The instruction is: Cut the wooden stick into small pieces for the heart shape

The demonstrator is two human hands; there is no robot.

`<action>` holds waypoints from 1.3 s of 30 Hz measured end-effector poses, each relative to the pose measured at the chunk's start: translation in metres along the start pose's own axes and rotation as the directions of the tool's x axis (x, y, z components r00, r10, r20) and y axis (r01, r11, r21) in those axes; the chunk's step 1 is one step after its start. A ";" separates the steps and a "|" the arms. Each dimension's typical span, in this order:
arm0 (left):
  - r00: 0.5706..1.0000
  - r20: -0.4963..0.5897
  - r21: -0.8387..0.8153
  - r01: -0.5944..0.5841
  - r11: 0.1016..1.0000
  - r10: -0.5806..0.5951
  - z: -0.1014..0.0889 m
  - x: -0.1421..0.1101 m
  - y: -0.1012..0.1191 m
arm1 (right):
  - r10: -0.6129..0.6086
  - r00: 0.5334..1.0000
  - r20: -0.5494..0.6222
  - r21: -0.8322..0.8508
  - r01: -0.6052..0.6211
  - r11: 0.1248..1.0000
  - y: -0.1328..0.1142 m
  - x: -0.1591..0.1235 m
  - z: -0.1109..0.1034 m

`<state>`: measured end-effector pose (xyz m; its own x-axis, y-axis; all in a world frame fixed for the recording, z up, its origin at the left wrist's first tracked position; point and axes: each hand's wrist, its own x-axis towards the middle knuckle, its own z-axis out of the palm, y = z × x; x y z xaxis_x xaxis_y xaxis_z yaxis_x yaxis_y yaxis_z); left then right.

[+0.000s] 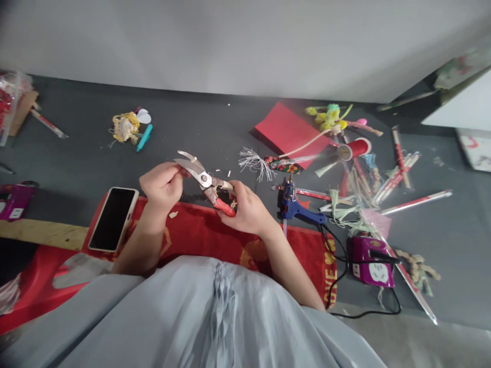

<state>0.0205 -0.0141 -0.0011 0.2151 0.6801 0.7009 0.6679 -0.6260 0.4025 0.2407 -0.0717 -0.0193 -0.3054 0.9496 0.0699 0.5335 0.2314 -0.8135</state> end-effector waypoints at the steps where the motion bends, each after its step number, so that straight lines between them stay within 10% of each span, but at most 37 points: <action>1: 1.000 0.002 -0.002 0.010 1.000 -0.010 0.000 0.000 0.000 | -0.004 1.000 0.000 0.004 0.004 1.000 0.001 0.000 0.000; 25: 0.916 0.254 -0.332 0.385 0.861 -0.311 -0.005 0.012 0.007 | -0.050 0.999 0.004 -0.012 0.050 0.999 0.011 0.001 -0.003; 39: 0.693 0.552 -0.509 0.720 0.471 -0.463 -0.008 0.010 -0.004 | -0.046 0.998 0.042 0.002 0.046 0.999 0.013 0.001 -0.006</action>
<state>0.0146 -0.0081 0.0089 0.2333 0.9721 -0.0256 0.1069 0.0005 0.9943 0.2521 -0.0662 -0.0266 -0.3625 0.9283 0.0826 0.5171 0.2741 -0.8108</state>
